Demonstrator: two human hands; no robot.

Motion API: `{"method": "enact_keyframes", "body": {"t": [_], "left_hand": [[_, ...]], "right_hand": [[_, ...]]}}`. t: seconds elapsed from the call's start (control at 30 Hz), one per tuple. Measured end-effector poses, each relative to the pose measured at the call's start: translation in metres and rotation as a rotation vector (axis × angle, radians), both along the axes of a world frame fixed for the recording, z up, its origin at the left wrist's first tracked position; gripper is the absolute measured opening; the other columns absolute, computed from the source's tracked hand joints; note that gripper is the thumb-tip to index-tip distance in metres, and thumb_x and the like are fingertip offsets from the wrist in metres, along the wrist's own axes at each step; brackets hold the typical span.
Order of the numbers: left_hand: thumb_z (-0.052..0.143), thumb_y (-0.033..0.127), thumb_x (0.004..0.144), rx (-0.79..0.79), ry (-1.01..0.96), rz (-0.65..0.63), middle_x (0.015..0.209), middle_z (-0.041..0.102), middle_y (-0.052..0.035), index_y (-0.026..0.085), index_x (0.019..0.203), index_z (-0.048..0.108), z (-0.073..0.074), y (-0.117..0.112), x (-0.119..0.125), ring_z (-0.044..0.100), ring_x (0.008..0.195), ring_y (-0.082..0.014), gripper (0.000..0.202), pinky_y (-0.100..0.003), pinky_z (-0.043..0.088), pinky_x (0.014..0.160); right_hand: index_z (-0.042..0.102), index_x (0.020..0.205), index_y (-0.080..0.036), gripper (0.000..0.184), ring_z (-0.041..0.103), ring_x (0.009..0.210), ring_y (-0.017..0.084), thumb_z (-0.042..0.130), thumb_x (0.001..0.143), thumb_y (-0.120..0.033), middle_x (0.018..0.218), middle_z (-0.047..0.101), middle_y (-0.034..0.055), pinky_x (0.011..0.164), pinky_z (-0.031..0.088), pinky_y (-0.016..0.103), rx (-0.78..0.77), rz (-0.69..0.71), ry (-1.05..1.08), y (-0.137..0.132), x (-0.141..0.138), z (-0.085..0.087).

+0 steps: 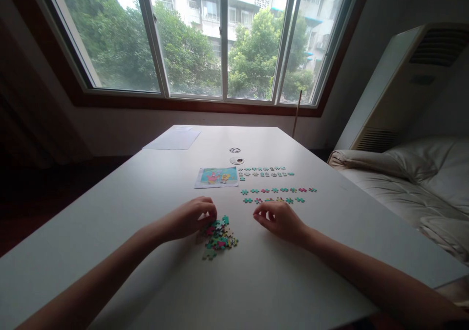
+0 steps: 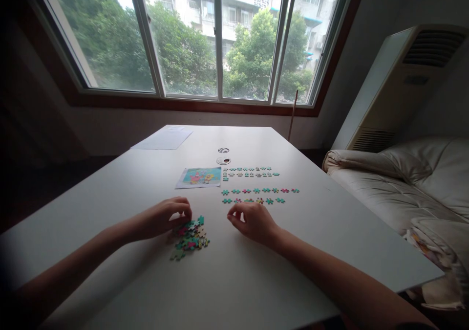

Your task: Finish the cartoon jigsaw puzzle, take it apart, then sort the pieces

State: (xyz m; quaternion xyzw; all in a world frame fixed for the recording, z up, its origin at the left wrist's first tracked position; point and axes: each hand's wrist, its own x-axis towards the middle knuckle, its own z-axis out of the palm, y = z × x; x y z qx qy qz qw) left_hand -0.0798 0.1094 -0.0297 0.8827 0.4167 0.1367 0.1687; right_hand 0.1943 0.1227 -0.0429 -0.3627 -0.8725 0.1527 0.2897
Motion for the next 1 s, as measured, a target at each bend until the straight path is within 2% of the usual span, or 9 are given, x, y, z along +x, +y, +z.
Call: {"method": "enact_keyframes", "body": {"t": [0.27, 0.4, 0.6, 0.8, 1.0], "left_hand": [[0.047, 0.028, 0.082, -0.077, 0.001, -0.009, 0.089, 0.056, -0.0044, 0.02, 0.09, 0.061, 0.005, -0.005, -0.002, 0.053, 0.077, -0.0143, 0.018, -0.024, 0.041, 0.069], [0.046, 0.031, 0.082, -0.1, -0.004, -0.007, 0.086, 0.057, -0.0046, 0.019, 0.087, 0.061, 0.004, -0.008, -0.001, 0.053, 0.074, -0.0144, 0.02, -0.023, 0.041, 0.065], [0.044, 0.032, 0.083, -0.038, 0.01, 0.023, 0.081, 0.056, -0.0037, 0.018, 0.079, 0.06, 0.001, -0.009, 0.002, 0.052, 0.071, -0.0138, 0.022, -0.023, 0.041, 0.064], [0.055, 0.041, 0.076, 0.022, 0.025, 0.043, 0.086, 0.056, -0.0046, 0.02, 0.087, 0.061, -0.003, -0.015, 0.013, 0.052, 0.078, -0.0167, 0.025, -0.025, 0.041, 0.068], [0.059, 0.031, 0.074, 0.033, -0.073, 0.005, 0.086, 0.058, -0.004, 0.02, 0.087, 0.062, -0.006, -0.014, 0.019, 0.053, 0.08, -0.0161, 0.017, -0.026, 0.041, 0.072]], "right_hand": [[0.062, 0.075, -0.02, 0.008, 0.048, 0.05, 0.006, 0.054, 0.076, -0.022, 0.06, 0.059, -0.0033, 0.052, 0.037, 0.016, -0.015, 0.031, 0.01, -0.005, -0.004, -0.009], [0.062, 0.077, -0.02, 0.009, 0.048, 0.05, 0.005, 0.052, 0.077, -0.021, 0.061, 0.059, -0.003, 0.051, 0.037, 0.016, -0.034, 0.066, -0.003, -0.009, -0.009, -0.013], [0.062, 0.077, -0.019, 0.009, 0.047, 0.051, 0.006, 0.053, 0.076, -0.021, 0.062, 0.059, -0.0024, 0.052, 0.037, 0.016, -0.03, 0.075, -0.008, -0.011, -0.011, -0.015], [0.062, 0.076, -0.019, 0.009, 0.047, 0.051, 0.006, 0.053, 0.076, -0.021, 0.062, 0.059, -0.0025, 0.052, 0.037, 0.016, -0.029, 0.078, -0.002, -0.01, -0.011, -0.014], [0.062, 0.077, -0.019, 0.009, 0.047, 0.05, 0.006, 0.053, 0.076, -0.02, 0.061, 0.059, -0.0026, 0.05, 0.037, 0.016, -0.026, 0.076, 0.002, -0.011, -0.011, -0.013]]}}
